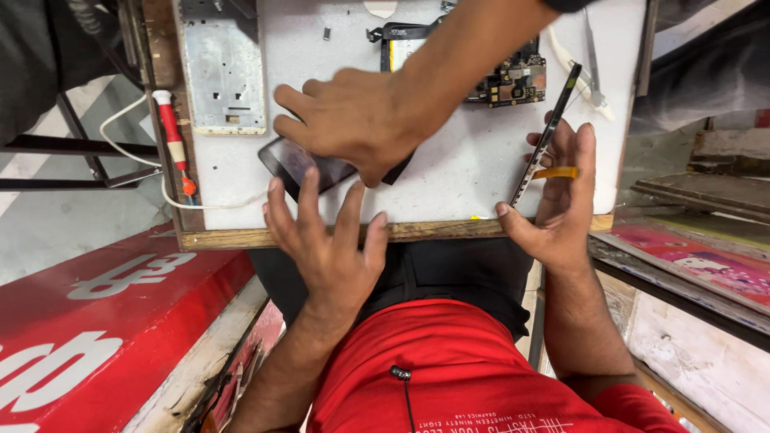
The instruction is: The person disassembles a smartphone, removes the motherboard, and transfers small components to another board. They handle the phone chassis, battery, and screen while working at a cluttered repair bench.
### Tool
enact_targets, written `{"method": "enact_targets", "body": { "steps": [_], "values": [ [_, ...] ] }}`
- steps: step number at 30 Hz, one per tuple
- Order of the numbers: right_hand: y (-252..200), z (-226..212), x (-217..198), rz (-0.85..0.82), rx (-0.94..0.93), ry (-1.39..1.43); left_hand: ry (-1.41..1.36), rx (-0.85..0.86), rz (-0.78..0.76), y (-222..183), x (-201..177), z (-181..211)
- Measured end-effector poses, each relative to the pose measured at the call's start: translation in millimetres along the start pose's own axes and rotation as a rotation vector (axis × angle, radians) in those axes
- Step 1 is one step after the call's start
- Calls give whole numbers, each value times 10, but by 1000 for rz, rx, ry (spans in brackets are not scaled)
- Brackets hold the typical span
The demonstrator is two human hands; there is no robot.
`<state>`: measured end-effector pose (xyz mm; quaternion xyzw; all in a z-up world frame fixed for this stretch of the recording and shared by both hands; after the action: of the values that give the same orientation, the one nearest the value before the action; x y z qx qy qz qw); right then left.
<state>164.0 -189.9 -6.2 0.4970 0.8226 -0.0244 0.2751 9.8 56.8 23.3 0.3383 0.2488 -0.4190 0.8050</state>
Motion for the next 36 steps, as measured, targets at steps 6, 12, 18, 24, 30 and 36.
{"method": "enact_targets", "body": {
  "steps": [6,12,18,24,30,36],
  "values": [
    [9,34,-8,7,-9,29,-279,312,117,-159,-252,150],
    [26,-52,-7,22,-3,32,-470,319,49,-74,-194,129],
    [64,-80,-13,24,-7,35,-401,151,188,83,-306,-263],
    [75,-81,-3,27,-18,21,-405,-73,323,232,-656,-630],
    [89,-104,13,25,-35,-2,-476,-78,283,376,-661,-447],
    [194,-350,48,7,-48,-242,-816,-176,-185,419,153,110]
  ]
}}
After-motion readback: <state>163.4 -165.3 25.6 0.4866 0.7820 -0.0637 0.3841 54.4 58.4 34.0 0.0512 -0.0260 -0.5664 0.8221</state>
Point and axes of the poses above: each hand's wrist, its own y-axis towards the middle knuckle, its own x-axis out of the palm, z = x × y, the point moved 8 cm from there along y, towards the middle knuckle, and after that the axes turned 15 degrees about -y, right-handed, at the moved point
